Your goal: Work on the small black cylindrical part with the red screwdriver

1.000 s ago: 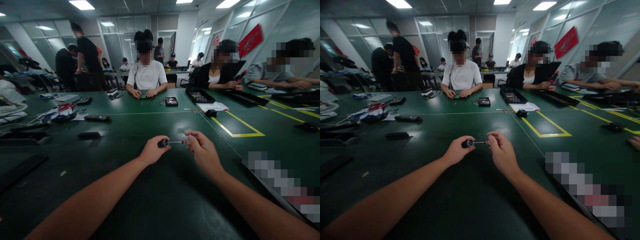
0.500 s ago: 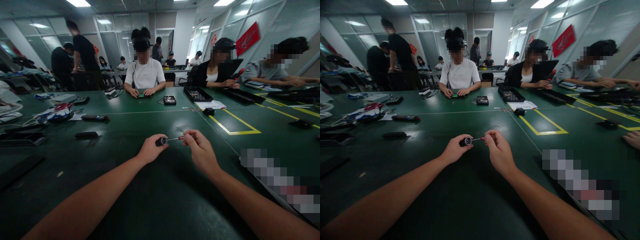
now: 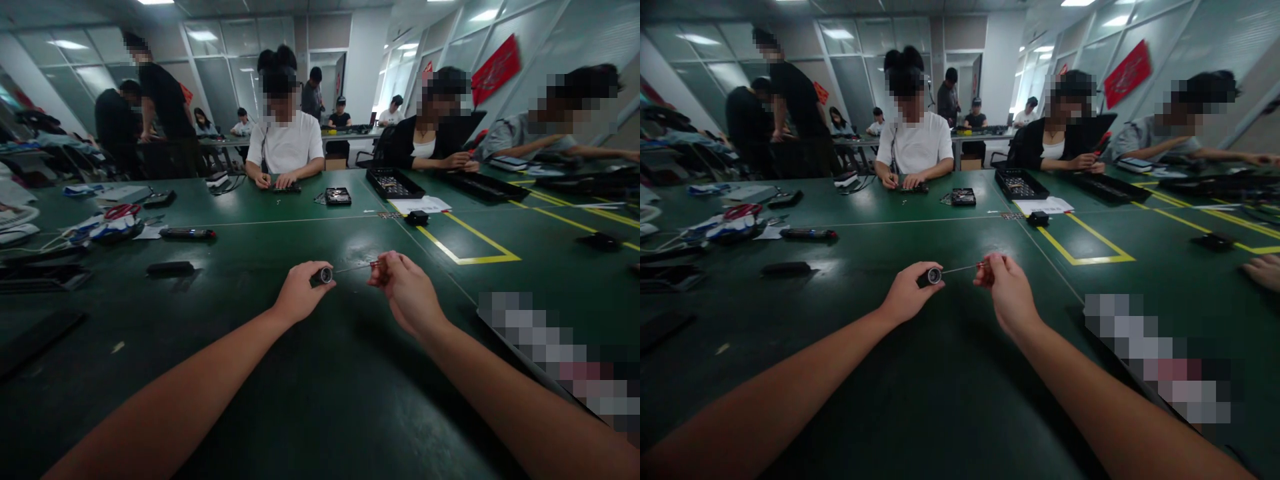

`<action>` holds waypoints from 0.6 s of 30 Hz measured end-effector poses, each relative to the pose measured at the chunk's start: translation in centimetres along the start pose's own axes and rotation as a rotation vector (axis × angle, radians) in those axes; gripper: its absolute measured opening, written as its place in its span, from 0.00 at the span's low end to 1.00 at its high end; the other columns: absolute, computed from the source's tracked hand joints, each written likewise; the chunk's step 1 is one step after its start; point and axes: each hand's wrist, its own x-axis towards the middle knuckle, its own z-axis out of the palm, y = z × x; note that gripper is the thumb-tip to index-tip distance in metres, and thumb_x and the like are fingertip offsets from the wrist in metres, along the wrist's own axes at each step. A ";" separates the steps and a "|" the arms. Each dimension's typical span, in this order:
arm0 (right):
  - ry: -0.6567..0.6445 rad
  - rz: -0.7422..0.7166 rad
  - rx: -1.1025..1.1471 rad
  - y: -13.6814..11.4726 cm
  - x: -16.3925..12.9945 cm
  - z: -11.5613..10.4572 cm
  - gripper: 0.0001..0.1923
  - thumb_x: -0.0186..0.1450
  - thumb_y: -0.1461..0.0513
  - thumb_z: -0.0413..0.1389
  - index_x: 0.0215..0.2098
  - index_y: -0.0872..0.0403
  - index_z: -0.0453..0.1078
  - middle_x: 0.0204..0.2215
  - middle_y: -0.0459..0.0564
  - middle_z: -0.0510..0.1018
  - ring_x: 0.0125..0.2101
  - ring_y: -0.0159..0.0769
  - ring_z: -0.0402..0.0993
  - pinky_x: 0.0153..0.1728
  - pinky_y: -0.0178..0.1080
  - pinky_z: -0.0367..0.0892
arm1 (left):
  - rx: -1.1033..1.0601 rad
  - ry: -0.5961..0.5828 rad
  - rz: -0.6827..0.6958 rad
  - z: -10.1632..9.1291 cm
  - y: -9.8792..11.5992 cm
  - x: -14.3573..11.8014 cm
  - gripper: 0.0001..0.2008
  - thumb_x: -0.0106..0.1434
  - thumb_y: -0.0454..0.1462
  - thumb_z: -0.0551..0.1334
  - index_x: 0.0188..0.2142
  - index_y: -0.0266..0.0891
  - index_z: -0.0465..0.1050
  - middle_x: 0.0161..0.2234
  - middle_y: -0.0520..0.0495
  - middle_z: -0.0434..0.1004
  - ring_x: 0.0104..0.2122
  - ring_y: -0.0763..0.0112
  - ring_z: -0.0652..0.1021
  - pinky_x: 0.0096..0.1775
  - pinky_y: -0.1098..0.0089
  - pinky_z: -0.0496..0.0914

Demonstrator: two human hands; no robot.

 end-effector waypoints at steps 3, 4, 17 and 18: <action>-0.015 -0.086 -0.062 0.2 -0.5 0.3 0.16 0.66 0.46 0.59 0.37 0.49 0.70 0.27 0.44 0.74 0.29 0.36 0.73 0.34 0.42 0.73 | -0.012 -0.012 -0.011 0.2 0.0 -0.2 0.14 0.62 0.33 0.70 0.47 0.41 0.77 0.46 0.46 0.82 0.47 0.60 0.79 0.53 0.58 0.69; -0.022 -0.112 -0.091 0.3 -0.6 0.5 0.16 0.67 0.46 0.59 0.37 0.50 0.70 0.28 0.44 0.75 0.29 0.36 0.73 0.34 0.42 0.73 | -0.016 -0.016 -0.009 0.2 0.1 -0.2 0.14 0.62 0.34 0.70 0.47 0.41 0.77 0.46 0.46 0.82 0.48 0.60 0.79 0.53 0.58 0.69; -0.069 -0.218 -0.370 -1.0 -2.3 0.6 0.23 0.72 0.45 0.50 0.36 0.51 0.76 0.18 0.42 0.67 0.21 0.34 0.65 0.26 0.39 0.63 | -0.065 -0.026 -0.017 0.3 0.0 -0.4 0.14 0.61 0.34 0.71 0.47 0.40 0.78 0.46 0.46 0.82 0.47 0.60 0.80 0.52 0.59 0.70; -0.056 -0.224 -0.389 -1.1 -2.4 0.7 0.22 0.72 0.45 0.51 0.37 0.52 0.76 0.19 0.42 0.68 0.21 0.34 0.66 0.25 0.39 0.62 | -0.061 -0.029 -0.014 0.3 0.0 -0.4 0.14 0.61 0.34 0.71 0.48 0.40 0.78 0.46 0.46 0.82 0.47 0.60 0.80 0.52 0.59 0.70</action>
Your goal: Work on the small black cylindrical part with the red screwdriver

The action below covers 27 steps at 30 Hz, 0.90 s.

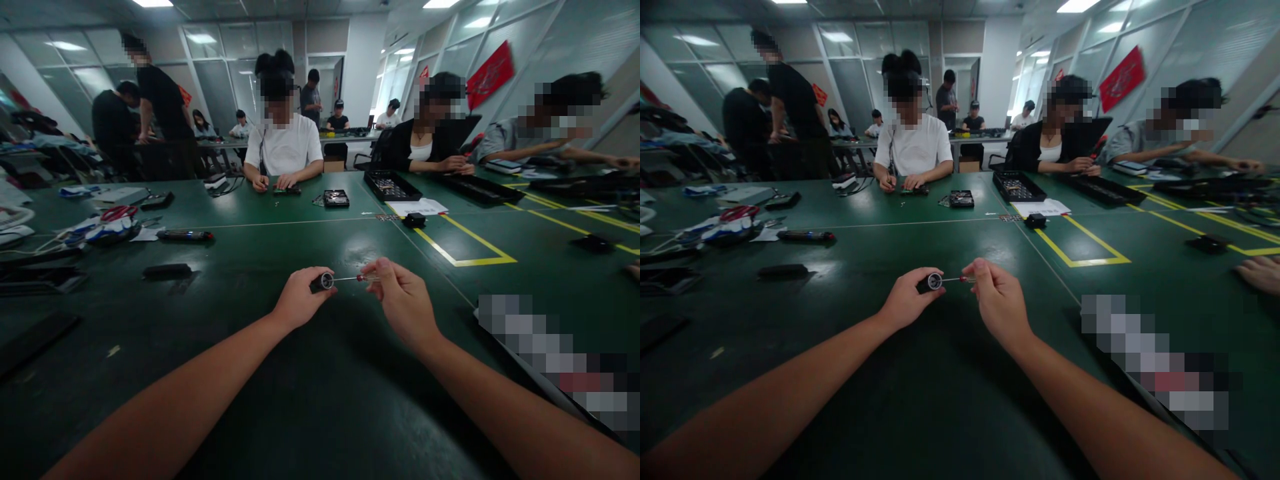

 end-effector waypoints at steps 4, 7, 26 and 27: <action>0.009 -0.082 -0.016 0.0 -0.1 0.0 0.14 0.69 0.50 0.56 0.44 0.51 0.73 0.31 0.47 0.79 0.31 0.38 0.74 0.32 0.41 0.68 | 0.001 0.022 -0.003 0.1 -0.1 0.0 0.14 0.62 0.33 0.71 0.47 0.40 0.78 0.46 0.47 0.82 0.47 0.61 0.80 0.51 0.60 0.70; -0.032 -0.083 -0.048 0.1 0.0 0.0 0.14 0.71 0.50 0.54 0.42 0.50 0.71 0.32 0.48 0.78 0.32 0.38 0.74 0.34 0.41 0.67 | 0.001 0.031 -0.006 0.2 -0.2 0.0 0.14 0.61 0.33 0.71 0.47 0.40 0.78 0.45 0.48 0.82 0.46 0.61 0.80 0.51 0.60 0.70; 0.035 0.296 0.507 1.4 1.3 0.4 0.13 0.65 0.50 0.61 0.34 0.51 0.71 0.27 0.45 0.75 0.28 0.37 0.72 0.35 0.43 0.72 | 0.087 0.066 0.107 -0.3 0.5 -0.1 0.15 0.62 0.33 0.71 0.49 0.42 0.78 0.45 0.48 0.82 0.47 0.61 0.79 0.52 0.58 0.69; 0.021 0.392 0.577 1.6 1.6 0.3 0.14 0.64 0.50 0.62 0.31 0.51 0.70 0.24 0.44 0.73 0.26 0.35 0.70 0.33 0.42 0.72 | 0.108 0.044 0.107 -0.4 0.5 0.0 0.15 0.62 0.33 0.71 0.49 0.42 0.78 0.45 0.48 0.82 0.46 0.61 0.79 0.52 0.58 0.69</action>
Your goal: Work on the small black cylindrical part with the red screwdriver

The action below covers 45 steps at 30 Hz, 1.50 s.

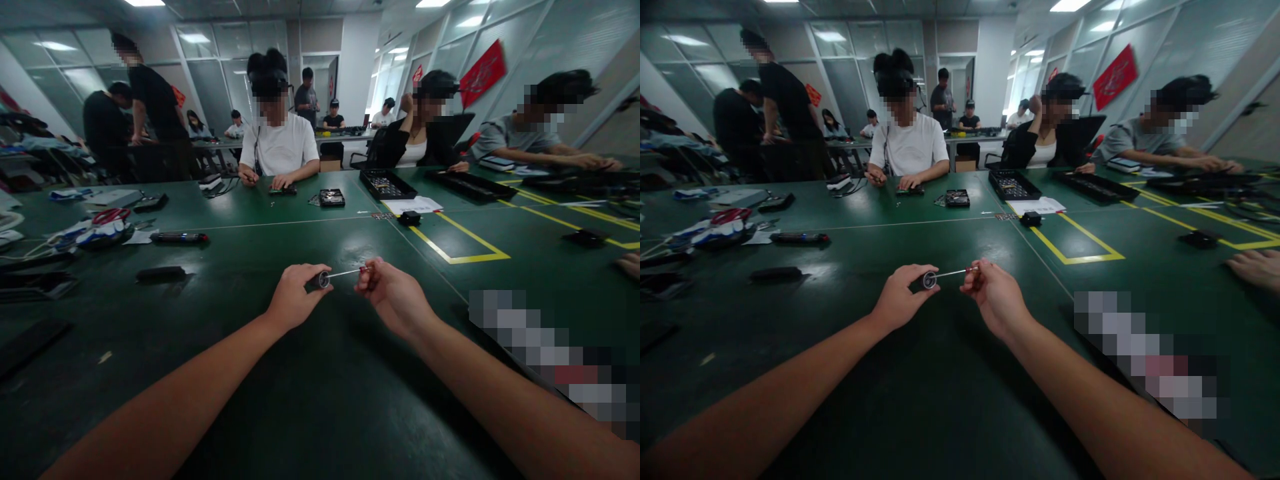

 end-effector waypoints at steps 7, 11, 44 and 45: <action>0.026 -0.136 -0.046 0.3 0.6 -0.4 0.14 0.62 0.50 0.64 0.32 0.51 0.71 0.25 0.44 0.74 0.27 0.35 0.71 0.31 0.39 0.71 | 0.027 -0.076 -0.040 0.1 -0.2 0.1 0.16 0.62 0.34 0.71 0.49 0.42 0.78 0.44 0.49 0.82 0.46 0.60 0.79 0.52 0.56 0.69; 0.019 -0.288 -0.211 0.4 0.0 -0.2 0.14 0.65 0.48 0.60 0.35 0.50 0.71 0.27 0.43 0.75 0.29 0.35 0.73 0.34 0.41 0.71 | 0.007 -0.066 -0.056 0.3 -0.3 0.0 0.17 0.62 0.35 0.72 0.50 0.42 0.77 0.47 0.48 0.82 0.48 0.60 0.79 0.53 0.57 0.69; -0.063 -0.403 -0.562 -1.1 -2.1 0.5 0.24 0.71 0.43 0.51 0.31 0.51 0.74 0.18 0.43 0.68 0.20 0.33 0.64 0.23 0.38 0.60 | -0.046 -0.063 -0.074 0.6 -0.7 -0.2 0.16 0.62 0.35 0.71 0.49 0.42 0.78 0.47 0.46 0.83 0.48 0.59 0.80 0.52 0.57 0.71; -0.049 -0.408 -0.589 -1.1 -2.2 0.6 0.23 0.71 0.44 0.52 0.31 0.51 0.75 0.18 0.43 0.70 0.20 0.34 0.65 0.23 0.38 0.60 | -0.045 -0.064 -0.074 0.6 -0.7 -0.2 0.16 0.62 0.35 0.71 0.49 0.42 0.78 0.47 0.47 0.83 0.48 0.59 0.80 0.52 0.57 0.71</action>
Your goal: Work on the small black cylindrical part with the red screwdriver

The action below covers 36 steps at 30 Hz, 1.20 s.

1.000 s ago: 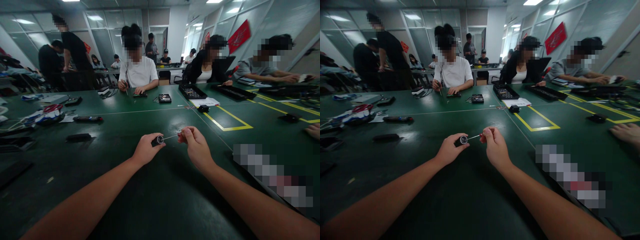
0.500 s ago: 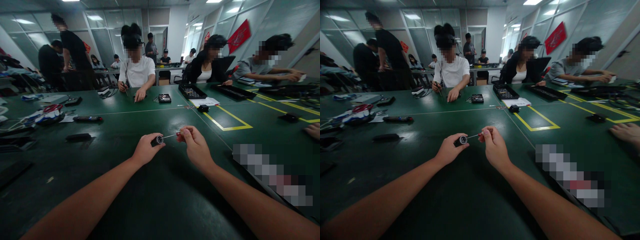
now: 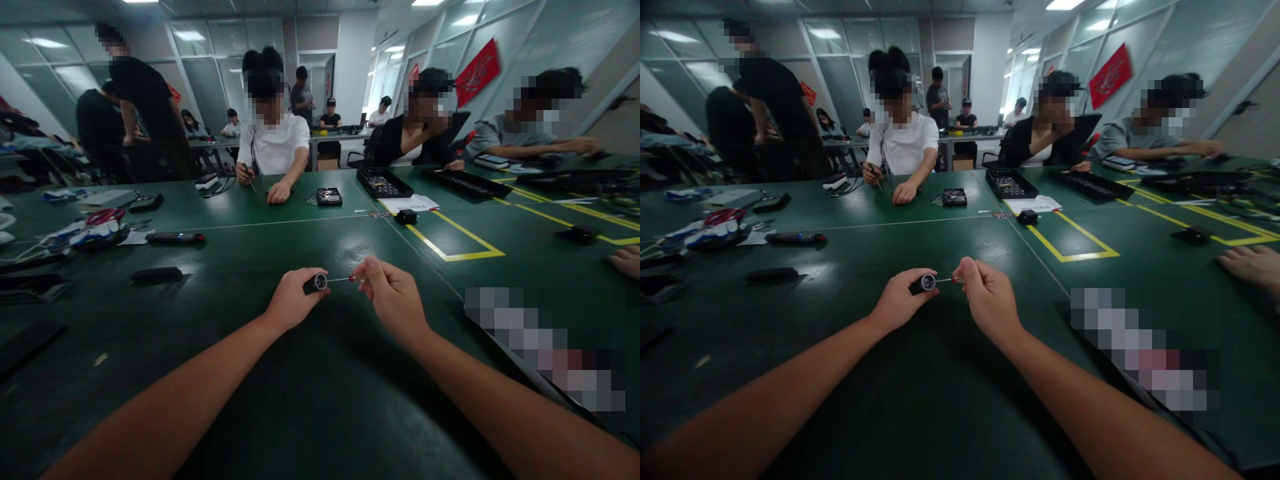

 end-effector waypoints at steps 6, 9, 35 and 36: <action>0.029 -0.070 0.020 0.6 -0.1 0.2 0.11 0.69 0.52 0.57 0.43 0.50 0.72 0.34 0.48 0.80 0.34 0.39 0.76 0.36 0.42 0.69 | -0.023 0.025 -0.031 0.1 -0.1 0.1 0.16 0.62 0.34 0.71 0.49 0.41 0.78 0.48 0.46 0.82 0.48 0.60 0.80 0.52 0.59 0.71; 0.003 -0.067 -0.028 0.5 -0.1 0.1 0.14 0.71 0.50 0.53 0.39 0.50 0.72 0.27 0.46 0.76 0.29 0.37 0.73 0.33 0.40 0.66 | -0.016 0.010 -0.029 0.1 -0.1 0.1 0.16 0.61 0.34 0.71 0.49 0.42 0.78 0.47 0.46 0.82 0.47 0.60 0.80 0.52 0.58 0.72; 0.034 -0.059 -0.095 1.3 -0.1 0.3 0.12 0.71 0.53 0.54 0.48 0.49 0.70 0.32 0.48 0.79 0.30 0.40 0.74 0.32 0.42 0.66 | -0.023 0.028 -0.044 -0.1 -0.1 0.1 0.16 0.61 0.33 0.71 0.49 0.41 0.78 0.48 0.46 0.82 0.48 0.60 0.80 0.52 0.59 0.72; 0.030 -0.070 -0.077 1.5 0.0 0.3 0.10 0.70 0.54 0.55 0.47 0.49 0.70 0.33 0.48 0.79 0.32 0.40 0.74 0.34 0.42 0.67 | -0.023 0.026 -0.046 -0.1 0.0 0.1 0.16 0.61 0.33 0.71 0.49 0.40 0.78 0.47 0.46 0.82 0.48 0.60 0.80 0.52 0.59 0.72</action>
